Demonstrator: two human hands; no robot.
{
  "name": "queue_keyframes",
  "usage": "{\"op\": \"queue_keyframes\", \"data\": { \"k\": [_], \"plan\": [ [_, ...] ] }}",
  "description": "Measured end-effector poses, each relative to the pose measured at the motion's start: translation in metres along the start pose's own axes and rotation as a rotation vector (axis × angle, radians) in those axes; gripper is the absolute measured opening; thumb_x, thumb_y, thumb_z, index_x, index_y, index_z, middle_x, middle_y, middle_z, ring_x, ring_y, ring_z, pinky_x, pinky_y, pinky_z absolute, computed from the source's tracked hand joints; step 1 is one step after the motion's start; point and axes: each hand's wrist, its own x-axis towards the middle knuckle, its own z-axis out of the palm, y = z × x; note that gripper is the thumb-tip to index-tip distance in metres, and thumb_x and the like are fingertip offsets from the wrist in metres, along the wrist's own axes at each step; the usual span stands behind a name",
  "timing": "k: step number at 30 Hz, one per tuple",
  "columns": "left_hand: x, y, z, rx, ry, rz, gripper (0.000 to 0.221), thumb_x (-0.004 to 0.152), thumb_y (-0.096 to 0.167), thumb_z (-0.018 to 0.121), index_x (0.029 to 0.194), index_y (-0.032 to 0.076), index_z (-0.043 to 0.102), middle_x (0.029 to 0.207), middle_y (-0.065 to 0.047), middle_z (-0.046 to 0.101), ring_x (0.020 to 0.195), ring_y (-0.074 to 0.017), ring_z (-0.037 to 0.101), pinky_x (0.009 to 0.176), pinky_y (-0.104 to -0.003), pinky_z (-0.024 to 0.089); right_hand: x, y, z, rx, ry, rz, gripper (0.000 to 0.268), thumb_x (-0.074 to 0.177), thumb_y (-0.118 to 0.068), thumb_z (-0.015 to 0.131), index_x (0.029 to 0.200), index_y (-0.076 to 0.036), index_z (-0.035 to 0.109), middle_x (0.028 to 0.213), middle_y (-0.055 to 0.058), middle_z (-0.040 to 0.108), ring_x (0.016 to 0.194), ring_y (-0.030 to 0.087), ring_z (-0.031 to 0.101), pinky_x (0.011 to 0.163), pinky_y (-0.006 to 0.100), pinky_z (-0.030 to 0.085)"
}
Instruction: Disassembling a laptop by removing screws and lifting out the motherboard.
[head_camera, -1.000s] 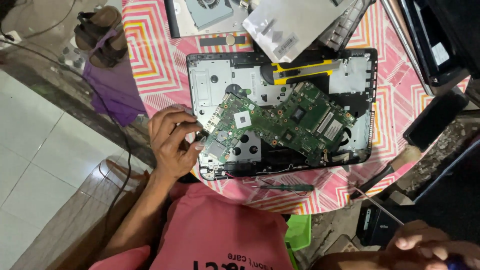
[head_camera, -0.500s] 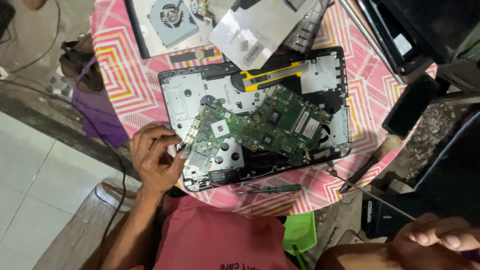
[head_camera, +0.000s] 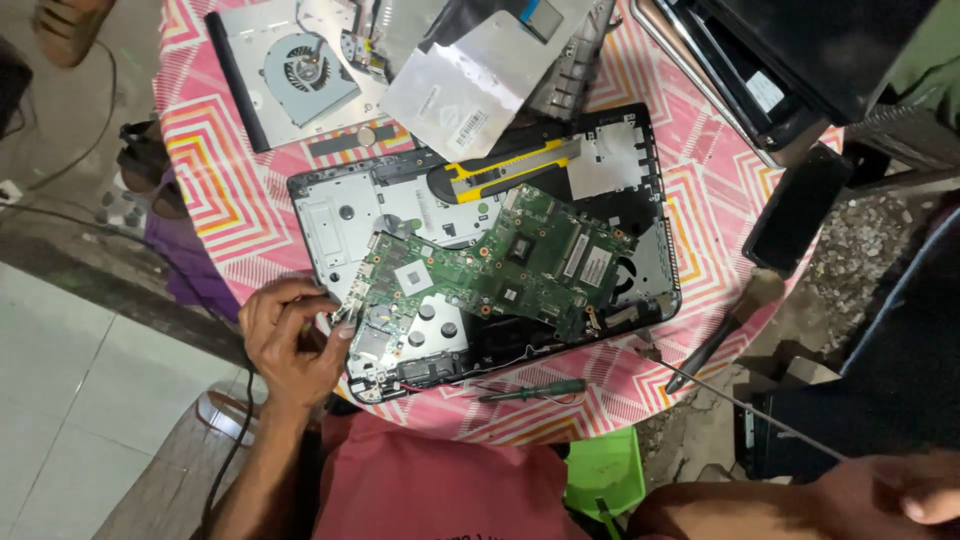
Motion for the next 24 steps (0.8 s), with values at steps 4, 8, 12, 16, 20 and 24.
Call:
{"op": "queue_keyframes", "data": {
  "k": [4,8,12,16,20,24],
  "plan": [
    [0.0,0.003,-0.001,-0.008,-0.006,-0.012,0.036,0.098,0.042,0.055,0.089,0.009,0.065,0.098,-0.008,0.065,0.098,-0.0272,0.064,0.088,-0.042,0.039,-0.011,0.0,0.011,0.044,0.166,-0.037,0.03,0.112,-0.045,0.074,0.096,-0.024,0.059,0.076,-0.011,0.058,0.064,0.0,0.062,0.059,0.015,0.053],
    [0.021,0.004,-0.008,0.015,-0.039,-0.015,0.038,0.102,0.034,0.049,0.084,0.004,0.064,0.097,-0.011,0.064,0.097,-0.0305,0.061,0.092,-0.044,0.037,0.013,-0.017,-0.015,0.266,0.123,-0.041,0.035,0.119,-0.03,0.065,0.09,-0.012,0.056,0.075,0.001,0.051,0.063,0.014,0.055,0.063,0.026,0.052],
    [0.068,0.006,-0.013,0.128,-0.079,0.065,0.032,0.102,0.035,0.056,0.101,0.004,0.066,0.106,-0.014,0.068,0.106,-0.0328,0.063,0.093,-0.043,0.035,-0.006,-0.016,0.011,1.392,-0.108,0.257,0.016,0.106,0.008,0.04,0.093,0.002,0.033,0.085,0.014,0.036,0.073,0.024,0.038,0.065,0.038,0.035],
    [0.123,0.019,0.012,0.163,-0.152,0.247,0.043,0.105,0.043,0.055,0.114,0.004,0.069,0.113,-0.011,0.07,0.108,-0.0337,0.062,0.095,-0.044,0.039,0.068,-0.032,-0.085,2.165,-0.282,0.602,0.035,0.117,-0.034,0.028,0.089,-0.019,0.013,0.09,-0.004,0.011,0.064,0.01,0.007,0.059,0.025,0.008],
    [0.154,0.005,0.059,0.292,-0.235,0.27,0.053,0.103,0.053,0.055,0.126,0.005,0.062,0.112,-0.013,0.066,0.106,-0.0346,0.059,0.087,-0.044,0.039,0.095,-0.033,-0.123,2.851,0.294,1.7,0.054,0.085,0.011,0.068,0.077,-0.006,0.018,0.074,0.003,0.014,0.055,0.014,0.014,0.053,0.036,0.023],
    [0.174,-0.003,0.097,0.531,-0.228,0.32,0.083,0.096,0.08,0.046,0.133,0.006,0.057,0.106,-0.017,0.066,0.096,-0.0341,0.057,0.078,-0.044,0.04,0.084,-0.032,-0.128,2.244,-0.279,0.855,0.051,0.108,-0.057,0.048,0.087,-0.02,0.019,0.082,-0.008,0.013,0.061,0.004,0.006,0.062,0.017,0.017]
  ]
}}
